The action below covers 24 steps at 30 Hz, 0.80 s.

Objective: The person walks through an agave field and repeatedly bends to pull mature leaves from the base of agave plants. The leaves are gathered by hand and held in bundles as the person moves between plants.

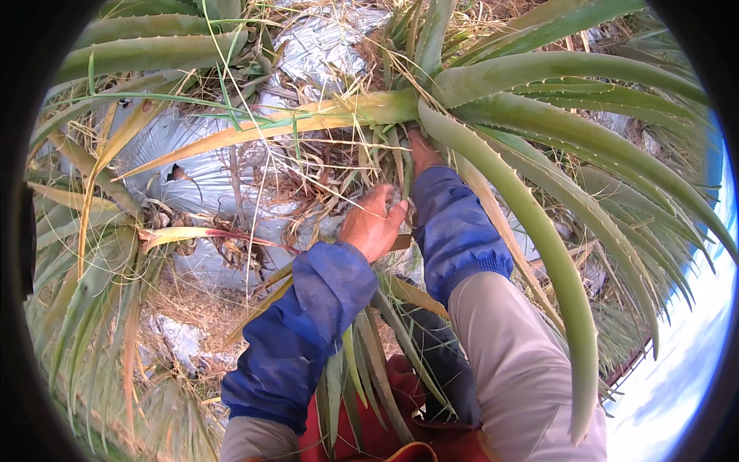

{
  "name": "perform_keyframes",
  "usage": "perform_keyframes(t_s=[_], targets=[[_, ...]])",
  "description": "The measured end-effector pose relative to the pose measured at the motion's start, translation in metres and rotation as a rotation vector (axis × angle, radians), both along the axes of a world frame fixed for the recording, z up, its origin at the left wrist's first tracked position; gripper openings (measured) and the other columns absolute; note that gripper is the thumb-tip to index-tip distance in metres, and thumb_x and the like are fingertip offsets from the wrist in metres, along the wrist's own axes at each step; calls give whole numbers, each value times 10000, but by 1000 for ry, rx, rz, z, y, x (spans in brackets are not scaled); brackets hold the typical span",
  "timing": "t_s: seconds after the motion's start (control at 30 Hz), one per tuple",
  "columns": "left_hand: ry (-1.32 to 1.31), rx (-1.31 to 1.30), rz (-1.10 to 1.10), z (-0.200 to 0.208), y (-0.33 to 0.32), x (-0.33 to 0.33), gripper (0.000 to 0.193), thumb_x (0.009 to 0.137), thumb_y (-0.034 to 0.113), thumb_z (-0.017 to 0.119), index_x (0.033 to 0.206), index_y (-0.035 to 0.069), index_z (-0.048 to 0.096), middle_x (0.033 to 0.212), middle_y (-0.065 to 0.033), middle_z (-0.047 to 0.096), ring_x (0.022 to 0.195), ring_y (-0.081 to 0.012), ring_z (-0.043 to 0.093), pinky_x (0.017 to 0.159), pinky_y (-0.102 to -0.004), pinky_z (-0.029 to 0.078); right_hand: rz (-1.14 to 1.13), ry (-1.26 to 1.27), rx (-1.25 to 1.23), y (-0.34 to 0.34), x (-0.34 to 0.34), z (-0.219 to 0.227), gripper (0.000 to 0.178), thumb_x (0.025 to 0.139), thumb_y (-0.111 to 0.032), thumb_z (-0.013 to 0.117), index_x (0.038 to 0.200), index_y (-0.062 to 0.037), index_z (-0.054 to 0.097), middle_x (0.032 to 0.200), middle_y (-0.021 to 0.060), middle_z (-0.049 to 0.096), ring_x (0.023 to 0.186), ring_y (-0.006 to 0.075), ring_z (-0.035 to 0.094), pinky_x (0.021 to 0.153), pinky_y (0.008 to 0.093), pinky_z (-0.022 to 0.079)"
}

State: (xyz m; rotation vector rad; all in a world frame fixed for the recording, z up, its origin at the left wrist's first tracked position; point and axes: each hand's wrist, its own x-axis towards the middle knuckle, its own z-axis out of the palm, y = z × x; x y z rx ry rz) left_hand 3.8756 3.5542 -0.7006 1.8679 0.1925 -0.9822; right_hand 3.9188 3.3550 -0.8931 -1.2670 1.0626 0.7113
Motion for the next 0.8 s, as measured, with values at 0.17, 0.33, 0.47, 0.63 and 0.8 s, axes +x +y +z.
perform_keyframes(t_s=[0.17,0.33,0.47,0.63,0.8], targets=[[306,33,-126,-28,-2,17,637,917,472,537,1288,-45,507,1062,-283,644,1038,-400,635,948,-458,470,57,20,40,1,-15,-2,499,929,-445,589,1246,-61,620,1156,113,654,1004,231,597,872,350,470],[782,-399,429,-60,-32,11,621,881,411,612,1293,-35,482,1235,-215,573,1017,-370,634,729,-551,563,170,-19,58,-24,-14,-20,517,915,-457,607,1242,-58,634,1161,99,654,1037,193,577,905,302,441],[881,-521,507,-117,-42,-32,450,860,170,646,1268,66,487,1062,-123,617,869,-244,633,699,-421,555,828,-43,-325,27,2,29,387,1001,-283,450,1340,-121,542,1271,154,589,1172,307,520,1042,354,360],[620,-479,631,-123,-69,-34,125,904,148,536,901,44,604,674,-69,569,517,-175,521,443,-330,417,930,-324,-485,-10,-21,-17,428,991,-331,458,1336,-95,548,1272,162,609,1189,310,544,1047,361,381],[267,-526,-8,-184,-32,-21,146,882,159,541,831,30,586,614,-71,557,475,-211,530,421,-349,401,727,-723,-803,-22,-47,-74,294,955,-205,535,1187,-76,659,1189,177,657,1057,327,627,905,406,490]])
